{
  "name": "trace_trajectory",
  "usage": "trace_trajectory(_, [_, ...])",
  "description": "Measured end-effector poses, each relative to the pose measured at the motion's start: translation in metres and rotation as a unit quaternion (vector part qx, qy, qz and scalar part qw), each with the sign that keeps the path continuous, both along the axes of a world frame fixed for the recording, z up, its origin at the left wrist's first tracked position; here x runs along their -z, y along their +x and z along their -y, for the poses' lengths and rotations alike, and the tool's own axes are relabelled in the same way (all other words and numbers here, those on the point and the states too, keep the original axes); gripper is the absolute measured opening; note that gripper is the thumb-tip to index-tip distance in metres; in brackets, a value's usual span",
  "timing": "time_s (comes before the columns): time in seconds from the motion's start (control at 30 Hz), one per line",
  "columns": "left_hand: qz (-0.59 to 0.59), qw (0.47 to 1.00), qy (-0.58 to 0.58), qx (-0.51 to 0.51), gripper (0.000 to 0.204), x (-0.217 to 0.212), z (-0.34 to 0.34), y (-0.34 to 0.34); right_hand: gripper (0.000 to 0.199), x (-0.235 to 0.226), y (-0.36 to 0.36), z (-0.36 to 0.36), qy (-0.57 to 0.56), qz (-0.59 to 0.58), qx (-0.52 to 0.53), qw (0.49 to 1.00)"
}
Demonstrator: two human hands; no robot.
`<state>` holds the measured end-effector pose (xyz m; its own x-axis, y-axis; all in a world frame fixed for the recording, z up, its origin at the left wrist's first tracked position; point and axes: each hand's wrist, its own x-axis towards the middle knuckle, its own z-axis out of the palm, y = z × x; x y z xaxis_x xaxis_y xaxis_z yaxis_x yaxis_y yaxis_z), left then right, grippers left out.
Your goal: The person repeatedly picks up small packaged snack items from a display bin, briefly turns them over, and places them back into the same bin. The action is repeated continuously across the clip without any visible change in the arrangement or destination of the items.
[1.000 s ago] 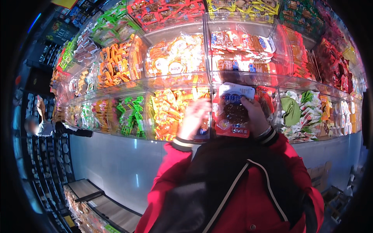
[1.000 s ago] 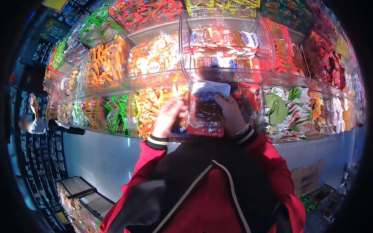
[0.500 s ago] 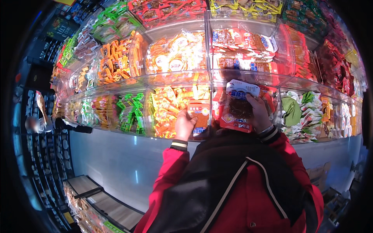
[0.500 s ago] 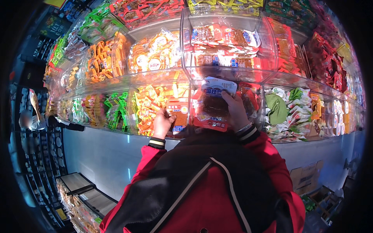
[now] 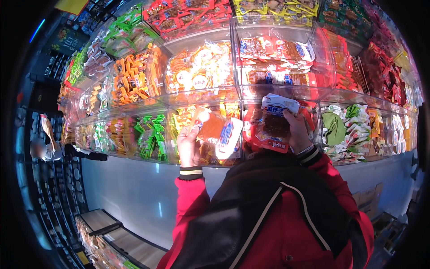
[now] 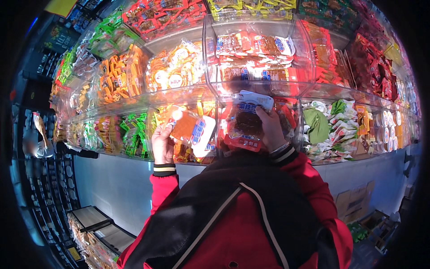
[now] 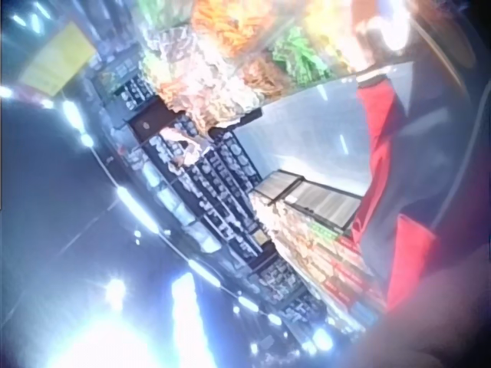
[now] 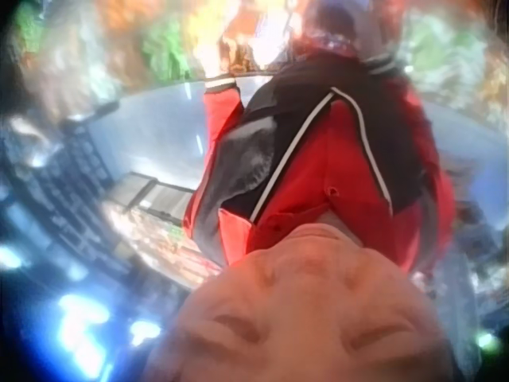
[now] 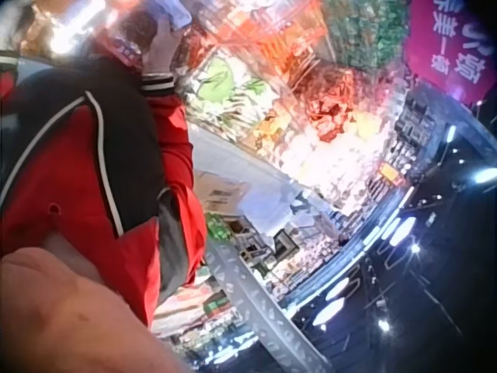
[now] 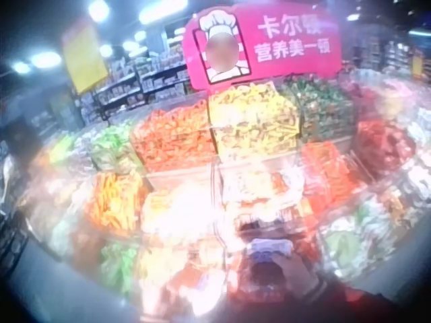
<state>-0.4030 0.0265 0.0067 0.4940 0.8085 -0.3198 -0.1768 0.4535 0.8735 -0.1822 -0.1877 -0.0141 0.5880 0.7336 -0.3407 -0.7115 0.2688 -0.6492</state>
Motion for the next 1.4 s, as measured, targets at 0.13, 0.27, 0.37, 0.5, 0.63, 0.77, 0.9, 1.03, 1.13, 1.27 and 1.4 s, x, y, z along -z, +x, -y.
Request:
trace_trajectory(0.13, [0.115, 0.988, -0.107, 0.006, 0.008, -0.025, 0.018, 0.017, 0.022, -0.011, -0.003, -0.009, -0.020, -0.005, 0.007, 1.000])
trace_trajectory(0.27, [0.214, 0.944, -0.225, 0.109, 0.014, -0.017, 0.054, 0.050, 0.024, -0.004, -0.009, -0.021, 0.002, 0.006, 0.014, 1.000])
trace_trajectory(0.37, [0.197, 0.945, -0.239, 0.105, 0.018, -0.014, 0.075, 0.065, 0.028, -0.018, -0.006, -0.022, 0.002, -0.032, -0.009, 0.999])
trace_trajectory(0.5, [0.108, 0.953, -0.232, 0.161, 0.019, 0.002, 0.074, 0.062, 0.030, 0.007, 0.004, -0.023, 0.041, -0.065, 0.036, 0.996])
trace_trajectory(0.63, [0.054, 0.942, -0.224, 0.245, 0.017, -0.007, 0.078, 0.060, 0.034, 0.006, 0.006, -0.022, 0.045, -0.029, 0.077, 0.996])
trace_trajectory(0.77, [0.038, 0.923, -0.221, 0.314, 0.017, -0.042, 0.094, 0.064, 0.038, 0.004, 0.013, -0.018, 0.060, -0.021, 0.087, 0.994])
trace_trajectory(0.9, [0.039, 0.911, -0.331, 0.244, 0.009, -0.034, 0.112, 0.083, 0.036, -0.067, -0.003, 0.000, 0.136, 0.043, 0.065, 0.988])
trace_trajectory(1.03, [0.103, 0.851, -0.296, 0.422, 0.024, -0.004, 0.091, 0.088, 0.041, -0.052, 0.002, -0.021, 0.109, 0.216, 0.107, 0.964])
trace_trajectory(1.13, [0.091, 0.862, -0.171, 0.468, 0.038, 0.003, 0.082, 0.083, 0.045, -0.048, -0.010, -0.007, 0.058, 0.308, 0.128, 0.941])
trace_trajectory(1.27, [0.017, 0.872, -0.072, 0.483, 0.040, -0.021, 0.093, 0.090, 0.051, -0.048, -0.005, 0.012, 0.041, 0.349, 0.139, 0.926])
trace_trajectory(1.4, [0.027, 0.901, 0.080, 0.426, 0.043, -0.052, 0.081, 0.096, 0.061, -0.065, 0.013, 0.026, 0.090, 0.222, 0.047, 0.970])
